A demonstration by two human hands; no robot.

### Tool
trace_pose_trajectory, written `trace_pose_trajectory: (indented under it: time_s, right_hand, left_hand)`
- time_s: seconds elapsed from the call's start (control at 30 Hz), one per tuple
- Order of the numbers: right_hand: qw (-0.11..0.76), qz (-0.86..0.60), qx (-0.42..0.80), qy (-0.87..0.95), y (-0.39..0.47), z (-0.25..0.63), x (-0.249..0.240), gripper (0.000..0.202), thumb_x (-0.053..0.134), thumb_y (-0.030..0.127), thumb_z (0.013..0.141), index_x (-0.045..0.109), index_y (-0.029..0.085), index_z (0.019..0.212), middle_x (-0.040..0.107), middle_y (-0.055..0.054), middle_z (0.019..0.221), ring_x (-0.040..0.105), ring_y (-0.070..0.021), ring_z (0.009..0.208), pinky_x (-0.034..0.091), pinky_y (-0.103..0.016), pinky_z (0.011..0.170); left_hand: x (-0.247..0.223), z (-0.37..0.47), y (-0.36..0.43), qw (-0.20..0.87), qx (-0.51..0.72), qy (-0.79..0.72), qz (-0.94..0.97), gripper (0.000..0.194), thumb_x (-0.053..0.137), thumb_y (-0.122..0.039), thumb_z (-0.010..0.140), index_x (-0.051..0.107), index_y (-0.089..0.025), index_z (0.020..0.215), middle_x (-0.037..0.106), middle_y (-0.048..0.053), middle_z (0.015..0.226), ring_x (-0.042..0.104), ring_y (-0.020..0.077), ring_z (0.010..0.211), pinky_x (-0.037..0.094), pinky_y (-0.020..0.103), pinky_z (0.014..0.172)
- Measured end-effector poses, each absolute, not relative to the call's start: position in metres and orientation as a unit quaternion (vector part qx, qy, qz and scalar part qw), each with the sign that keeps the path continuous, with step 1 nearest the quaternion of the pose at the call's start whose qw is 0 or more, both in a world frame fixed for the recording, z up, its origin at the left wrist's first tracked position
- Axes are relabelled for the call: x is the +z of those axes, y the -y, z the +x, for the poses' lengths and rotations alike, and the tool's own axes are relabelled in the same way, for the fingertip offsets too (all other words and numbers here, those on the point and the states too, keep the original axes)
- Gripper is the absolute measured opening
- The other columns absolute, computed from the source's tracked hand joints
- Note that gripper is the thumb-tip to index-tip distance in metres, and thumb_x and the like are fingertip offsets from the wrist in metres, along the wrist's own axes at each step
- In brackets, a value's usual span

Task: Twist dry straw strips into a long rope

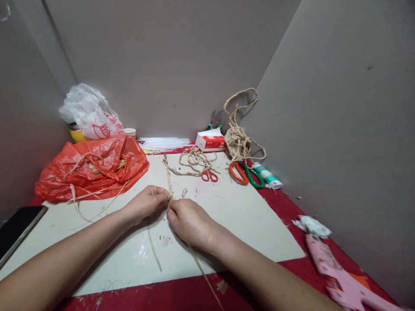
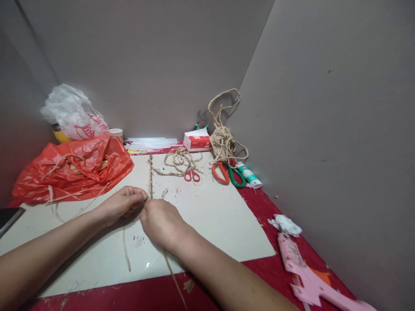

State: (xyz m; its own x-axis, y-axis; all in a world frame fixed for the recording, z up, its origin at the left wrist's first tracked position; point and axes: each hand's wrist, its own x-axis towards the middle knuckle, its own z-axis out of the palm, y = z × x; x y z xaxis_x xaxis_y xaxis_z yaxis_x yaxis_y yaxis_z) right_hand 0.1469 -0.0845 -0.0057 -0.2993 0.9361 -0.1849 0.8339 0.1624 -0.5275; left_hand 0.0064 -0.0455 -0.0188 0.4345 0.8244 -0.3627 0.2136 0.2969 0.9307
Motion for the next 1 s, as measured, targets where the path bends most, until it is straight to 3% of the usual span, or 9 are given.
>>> trace_pose_trajectory:
  time_s: [0.1,0.2,0.37,0.43,0.53,0.6,0.8,0.9,1.0]
  right_hand:
    - [0.084,-0.548,0.188,0.81,0.092,0.146,-0.002,0.031,0.035,0.021,0.084,0.065,0.013,0.08,0.068,-0.012,0.079,0.06,-0.0193,0.069,0.037,-0.028,0.062]
    - [0.091,-0.496,0.237,0.83,0.091,0.152,0.003,0.029,0.041,0.026,0.083,0.063,0.015,0.068,0.065,-0.007,0.068,0.054,-0.015,0.059,0.033,-0.026,0.056]
    - [0.325,-0.557,0.242,0.725,0.067,0.17,0.003,0.03,0.04,0.031,0.086,0.056,0.016,0.065,0.057,-0.002,0.063,0.047,-0.0122,0.06,0.033,-0.023,0.056]
    - [0.366,-0.56,0.265,0.694,0.058,0.173,-0.001,0.025,0.042,0.03,0.085,0.056,0.016,0.07,0.057,-0.003,0.066,0.048,-0.0124,0.063,0.034,-0.023,0.058]
    - [0.302,-0.523,0.442,0.664,0.052,0.17,-0.011,0.025,0.041,0.032,0.086,0.054,0.015,0.072,0.055,-0.002,0.065,0.047,-0.01,0.055,0.033,-0.022,0.052]
    - [0.247,-0.508,0.531,0.631,0.052,0.166,-0.017,0.031,0.038,0.036,0.088,0.051,0.015,0.068,0.049,0.001,0.057,0.038,-0.0077,0.044,0.028,-0.021,0.045]
    - [0.212,-0.481,0.527,0.668,0.046,0.169,-0.022,0.038,0.043,0.039,0.086,0.056,0.013,0.061,0.038,0.004,0.049,0.03,-0.0067,0.045,0.024,-0.021,0.047]
    - [0.189,-0.47,0.553,0.661,0.042,0.173,-0.022,0.037,0.042,0.037,0.085,0.049,0.015,0.056,0.036,0.005,0.046,0.026,-0.0057,0.041,0.019,-0.021,0.043]
    - [0.186,-0.478,0.586,0.627,0.042,0.173,-0.023,0.032,0.041,0.032,0.083,0.042,0.017,0.055,0.031,0.006,0.043,0.022,-0.0055,0.036,0.013,-0.022,0.038]
  left_hand:
    - [-0.019,0.007,0.046,0.663,0.238,-0.466,0.535,0.019,0.055,-0.031,0.073,0.05,-0.017,0.062,0.028,-0.01,0.04,0.016,0.0039,0.035,0.007,0.023,0.037]
    - [-0.017,0.006,0.046,0.685,0.252,-0.446,0.518,0.015,0.057,-0.029,0.073,0.054,-0.015,0.068,0.03,-0.01,0.038,0.016,0.0034,0.033,0.007,0.022,0.037]
    - [-0.013,0.004,0.046,0.707,0.266,-0.419,0.503,0.017,0.059,-0.029,0.074,0.052,-0.015,0.068,0.029,-0.01,0.04,0.015,0.0027,0.035,0.007,0.021,0.036]
    - [-0.013,0.004,0.045,0.708,0.262,-0.411,0.511,0.017,0.059,-0.031,0.076,0.054,-0.015,0.071,0.029,-0.01,0.041,0.015,0.003,0.036,0.007,0.021,0.037]
    - [-0.015,0.003,0.044,0.711,0.259,-0.405,0.514,0.022,0.06,-0.035,0.076,0.052,-0.015,0.07,0.028,-0.01,0.043,0.014,0.003,0.037,0.006,0.021,0.037]
    - [-0.017,0.003,0.044,0.706,0.26,-0.407,0.519,0.026,0.06,-0.038,0.076,0.05,-0.016,0.068,0.029,-0.01,0.043,0.014,0.0032,0.036,0.006,0.022,0.037]
    - [-0.018,0.003,0.045,0.663,0.235,-0.401,0.587,0.027,0.057,-0.038,0.077,0.06,-0.012,0.069,0.036,-0.007,0.043,0.024,0.0047,0.038,0.017,0.021,0.04]
    - [-0.022,0.002,0.043,0.621,0.238,-0.395,0.634,0.027,0.056,-0.037,0.077,0.061,-0.012,0.069,0.05,-0.001,0.053,0.04,0.0083,0.05,0.03,0.02,0.05]
    - [-0.025,0.0,0.041,0.555,0.245,-0.415,0.678,0.023,0.054,-0.034,0.078,0.06,-0.012,0.073,0.054,0.0,0.061,0.043,0.0097,0.057,0.033,0.021,0.056]
